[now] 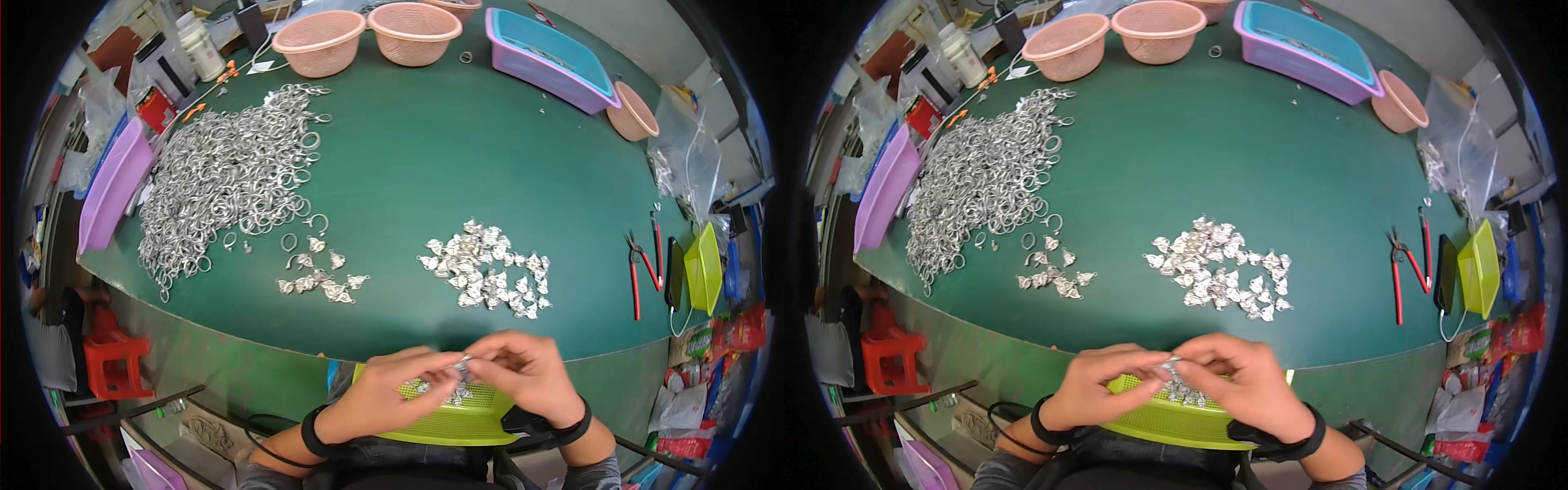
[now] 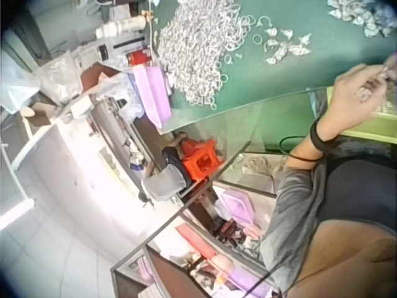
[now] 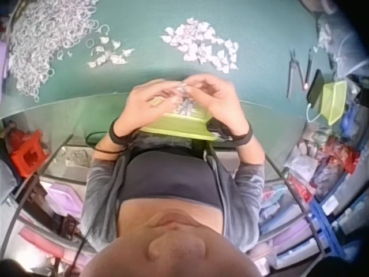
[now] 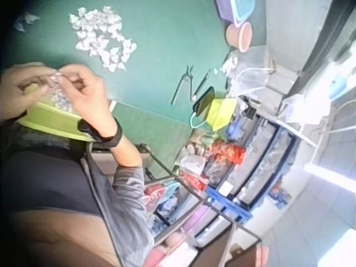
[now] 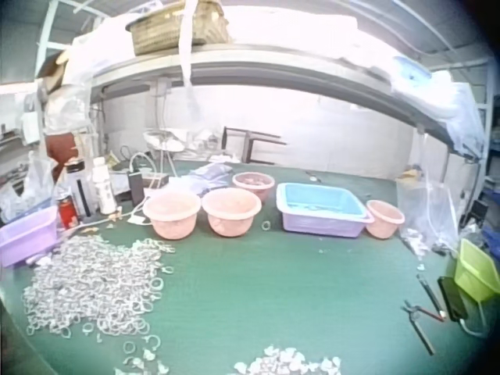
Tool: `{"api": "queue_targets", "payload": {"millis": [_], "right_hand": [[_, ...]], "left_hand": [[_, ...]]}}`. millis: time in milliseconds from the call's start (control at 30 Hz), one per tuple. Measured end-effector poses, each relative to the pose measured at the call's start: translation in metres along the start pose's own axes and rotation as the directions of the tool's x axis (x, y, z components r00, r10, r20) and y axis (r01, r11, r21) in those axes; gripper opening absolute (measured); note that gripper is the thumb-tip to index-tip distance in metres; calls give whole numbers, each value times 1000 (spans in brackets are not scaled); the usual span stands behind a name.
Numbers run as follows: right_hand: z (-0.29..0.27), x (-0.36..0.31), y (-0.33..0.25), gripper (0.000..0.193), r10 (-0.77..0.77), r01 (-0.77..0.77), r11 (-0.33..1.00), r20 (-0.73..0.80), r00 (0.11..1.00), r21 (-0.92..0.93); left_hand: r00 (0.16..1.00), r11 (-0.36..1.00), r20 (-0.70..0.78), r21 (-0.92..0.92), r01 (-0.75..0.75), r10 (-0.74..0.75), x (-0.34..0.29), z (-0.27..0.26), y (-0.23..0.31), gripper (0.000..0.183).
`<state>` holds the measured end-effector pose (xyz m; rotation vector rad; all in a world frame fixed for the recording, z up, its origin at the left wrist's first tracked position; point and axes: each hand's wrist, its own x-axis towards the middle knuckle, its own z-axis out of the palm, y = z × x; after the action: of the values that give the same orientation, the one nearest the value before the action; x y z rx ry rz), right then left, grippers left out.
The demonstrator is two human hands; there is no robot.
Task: Trimming excess material from small metal parts using pliers.
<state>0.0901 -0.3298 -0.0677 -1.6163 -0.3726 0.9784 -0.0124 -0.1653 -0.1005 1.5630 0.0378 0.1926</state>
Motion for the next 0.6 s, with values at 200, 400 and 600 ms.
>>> {"api": "queue_targets", "payload": {"millis": [200,400,600], "right_hand": [[-5,19,1,20,-355,235,790,-111,928,-566],[-11,22,18,34,-516,187,313,-1,857,-931],[-5,20,20,32,-527,196,281,19,850,-940]], "left_hand": [[908,648,-312,759,60,281,4,-45,6,13],[917,370,-302,908,195,259,0,-64,-9,20],[992,626,2,776,-81,126,0,-21,-9,26]]}}
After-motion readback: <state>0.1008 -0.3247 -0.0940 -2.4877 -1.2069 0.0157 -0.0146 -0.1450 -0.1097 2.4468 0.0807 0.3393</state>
